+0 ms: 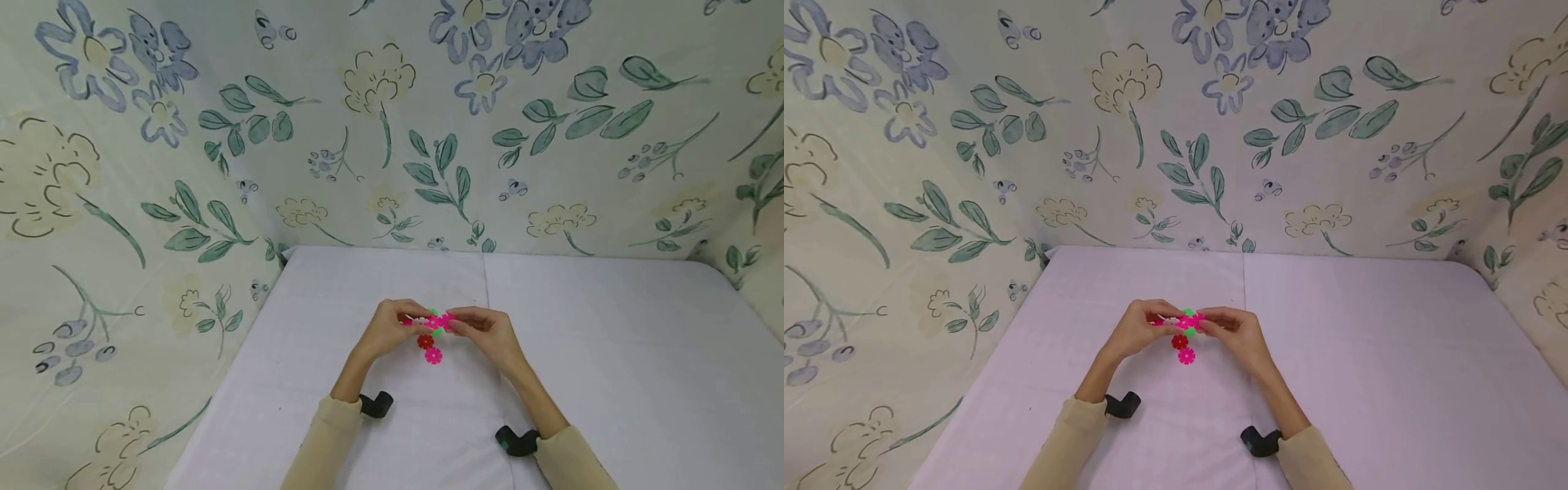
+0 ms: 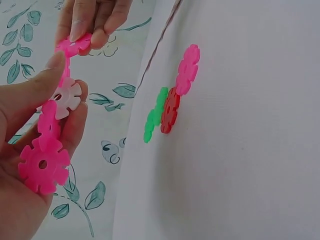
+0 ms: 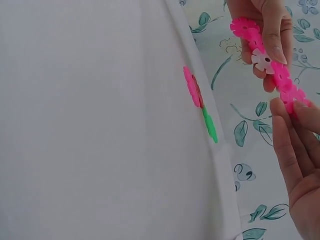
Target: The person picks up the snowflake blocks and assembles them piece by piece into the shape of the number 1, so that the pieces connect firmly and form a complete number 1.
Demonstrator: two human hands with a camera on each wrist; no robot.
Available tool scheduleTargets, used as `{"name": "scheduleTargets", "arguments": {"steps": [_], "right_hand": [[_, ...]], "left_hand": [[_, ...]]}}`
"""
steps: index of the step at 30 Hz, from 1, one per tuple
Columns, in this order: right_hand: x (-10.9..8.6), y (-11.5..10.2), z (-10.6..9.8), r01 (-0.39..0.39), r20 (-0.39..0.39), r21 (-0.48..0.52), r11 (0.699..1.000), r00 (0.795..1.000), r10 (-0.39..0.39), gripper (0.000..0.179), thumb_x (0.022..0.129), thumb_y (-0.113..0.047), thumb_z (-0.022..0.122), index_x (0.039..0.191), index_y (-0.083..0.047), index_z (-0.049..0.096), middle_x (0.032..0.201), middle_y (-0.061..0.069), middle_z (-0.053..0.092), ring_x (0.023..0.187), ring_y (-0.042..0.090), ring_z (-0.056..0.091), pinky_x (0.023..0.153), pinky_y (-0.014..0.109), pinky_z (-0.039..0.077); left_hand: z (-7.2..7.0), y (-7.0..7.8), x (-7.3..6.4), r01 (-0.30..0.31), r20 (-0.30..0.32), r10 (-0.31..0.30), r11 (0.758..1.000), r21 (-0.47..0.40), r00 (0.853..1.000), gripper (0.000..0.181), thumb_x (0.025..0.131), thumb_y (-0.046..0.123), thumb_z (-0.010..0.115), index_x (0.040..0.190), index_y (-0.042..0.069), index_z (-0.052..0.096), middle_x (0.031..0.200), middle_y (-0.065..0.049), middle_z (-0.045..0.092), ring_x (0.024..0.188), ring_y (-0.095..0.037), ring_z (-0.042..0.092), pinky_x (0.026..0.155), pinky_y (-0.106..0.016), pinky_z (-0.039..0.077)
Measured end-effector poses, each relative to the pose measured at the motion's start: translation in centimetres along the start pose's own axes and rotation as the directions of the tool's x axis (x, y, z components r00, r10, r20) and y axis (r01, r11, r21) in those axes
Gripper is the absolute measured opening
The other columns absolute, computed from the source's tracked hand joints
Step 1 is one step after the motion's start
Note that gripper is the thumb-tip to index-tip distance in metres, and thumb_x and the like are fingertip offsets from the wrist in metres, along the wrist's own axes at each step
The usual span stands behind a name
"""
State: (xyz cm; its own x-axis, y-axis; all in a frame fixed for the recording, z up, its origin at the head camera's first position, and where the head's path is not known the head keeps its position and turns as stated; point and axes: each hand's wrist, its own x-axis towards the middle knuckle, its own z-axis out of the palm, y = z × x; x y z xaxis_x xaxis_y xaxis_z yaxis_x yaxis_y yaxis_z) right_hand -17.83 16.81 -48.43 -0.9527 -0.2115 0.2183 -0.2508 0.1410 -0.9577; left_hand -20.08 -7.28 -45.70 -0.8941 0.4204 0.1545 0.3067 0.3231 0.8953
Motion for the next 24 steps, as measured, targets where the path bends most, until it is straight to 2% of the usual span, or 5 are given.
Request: {"name": "scheduleTargets", "arguments": {"steps": [6,13,24], "right_hand": [[-0.08,-0.21,0.04,0.06,-0.015,-0.005,0.998,0.998,-0.06,0.027,0.095,-0.007,0.073,0.12,0.004,0.074,0.115,0.027,0.075,0.093,0.011,0.078,0.085,0.021,0.06],[-0.28,-0.4,0.36,0.041,-0.017,0.004,0.999,0.999,-0.041,0.025,0.093,-0.006,0.076,0.117,0.002,0.076,0.114,0.024,0.076,0.093,0.009,0.078,0.087,0.021,0.06],[-0.3,-0.29,0.74,0.059,0.0,0.009,0.998,0.998,-0.059,0.028,0.093,-0.005,0.076,0.118,0.008,0.074,0.114,0.024,0.076,0.095,0.009,0.078,0.087,0.021,0.06]], "left_hand": [[0.09,0.08,-0.03,-0.001,-0.007,0.001,1.0,0.005,1.0,0.02,0.089,0.015,0.082,0.109,0.012,0.082,0.106,-0.004,0.078,0.104,-0.031,0.067,0.077,-0.025,0.056],[0.09,0.09,-0.13,0.005,-0.013,-0.004,1.0,0.023,1.0,0.019,0.087,0.015,0.085,0.106,0.013,0.083,0.101,-0.001,0.078,0.093,-0.016,0.065,0.075,-0.026,0.055],[0.05,0.12,-0.06,-0.014,-0.013,0.014,0.999,0.031,1.0,0.019,0.084,0.012,0.087,0.103,0.012,0.084,0.099,-0.002,0.079,0.091,-0.014,0.064,0.074,-0.026,0.054]]}}
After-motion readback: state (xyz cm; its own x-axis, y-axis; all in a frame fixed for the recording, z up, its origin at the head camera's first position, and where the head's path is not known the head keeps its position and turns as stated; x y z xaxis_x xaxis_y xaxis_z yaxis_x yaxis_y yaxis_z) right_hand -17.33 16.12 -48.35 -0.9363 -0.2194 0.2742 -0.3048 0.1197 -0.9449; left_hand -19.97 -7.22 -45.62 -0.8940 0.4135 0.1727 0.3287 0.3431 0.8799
